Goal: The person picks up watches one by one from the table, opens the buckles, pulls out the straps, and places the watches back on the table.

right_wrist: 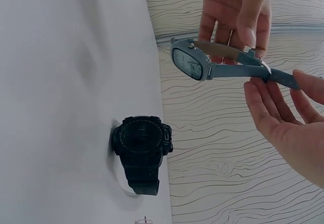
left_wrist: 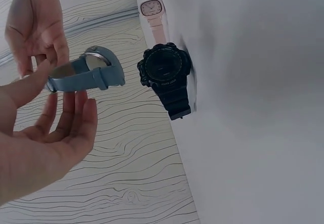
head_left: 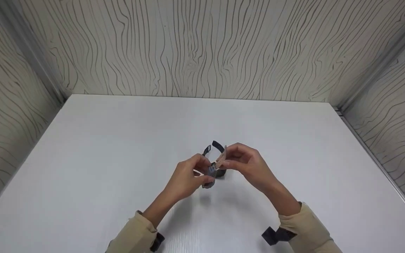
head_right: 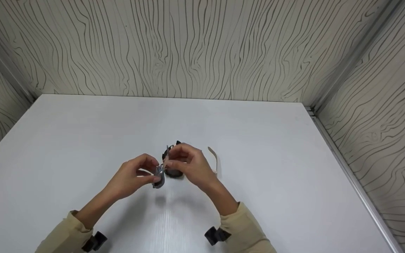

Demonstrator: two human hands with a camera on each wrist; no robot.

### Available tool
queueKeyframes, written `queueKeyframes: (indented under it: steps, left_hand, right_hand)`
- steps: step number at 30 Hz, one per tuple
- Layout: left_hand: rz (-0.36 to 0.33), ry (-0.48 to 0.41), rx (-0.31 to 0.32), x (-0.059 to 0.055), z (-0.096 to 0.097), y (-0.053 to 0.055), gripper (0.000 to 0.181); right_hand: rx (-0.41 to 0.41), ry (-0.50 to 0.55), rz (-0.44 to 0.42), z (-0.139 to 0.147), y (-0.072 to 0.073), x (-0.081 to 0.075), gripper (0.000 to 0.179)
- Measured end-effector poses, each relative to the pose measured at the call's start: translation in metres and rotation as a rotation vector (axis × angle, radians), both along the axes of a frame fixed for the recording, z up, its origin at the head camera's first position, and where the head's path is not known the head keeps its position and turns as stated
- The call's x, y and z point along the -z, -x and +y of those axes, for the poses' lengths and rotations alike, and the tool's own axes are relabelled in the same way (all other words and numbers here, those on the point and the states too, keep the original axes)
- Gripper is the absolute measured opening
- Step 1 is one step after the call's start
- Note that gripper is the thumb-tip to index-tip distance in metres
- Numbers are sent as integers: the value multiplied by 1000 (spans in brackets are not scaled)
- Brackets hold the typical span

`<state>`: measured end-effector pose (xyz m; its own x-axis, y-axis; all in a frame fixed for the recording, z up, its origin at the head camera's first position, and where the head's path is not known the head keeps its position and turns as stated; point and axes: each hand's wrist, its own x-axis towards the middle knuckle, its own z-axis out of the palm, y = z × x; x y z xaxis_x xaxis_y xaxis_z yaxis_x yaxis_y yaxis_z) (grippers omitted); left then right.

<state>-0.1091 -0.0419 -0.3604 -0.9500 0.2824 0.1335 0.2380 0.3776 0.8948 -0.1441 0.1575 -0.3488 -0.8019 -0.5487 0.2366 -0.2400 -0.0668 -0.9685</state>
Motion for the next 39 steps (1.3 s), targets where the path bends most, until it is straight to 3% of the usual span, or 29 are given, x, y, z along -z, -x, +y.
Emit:
queueKeyframes:
  steps: [9,14,20,23,27,32,39]
  left_hand:
    - [-29,-30,-21,0,1,2,14]
    - [-55,-37,-25,-2,1,2,14]
    - [-49,-67,-9,-3,1,1,14]
    - [-60,-91,-20,-4,1,1,16]
    - [-88,-156,-32,-3,0,1,19]
    - [-143,-296,-46,-2,-3,2,23]
    - [-170,-424,-115,0,-10,4,23]
  right_hand:
    - [-55,-109,-9,1,2,-2,25]
    - [-73,-106,-24,0,2,-4,27]
    - [-47,-158,-48,1,2,-4,42]
    - [-31,-195,-27,1,1,-5,41]
    - [-20,-230,-24,2,1,-4,33]
    - [-28,-244,-28,2,2,-3,27]
    - [-17,-259,-56,6,7,4,25]
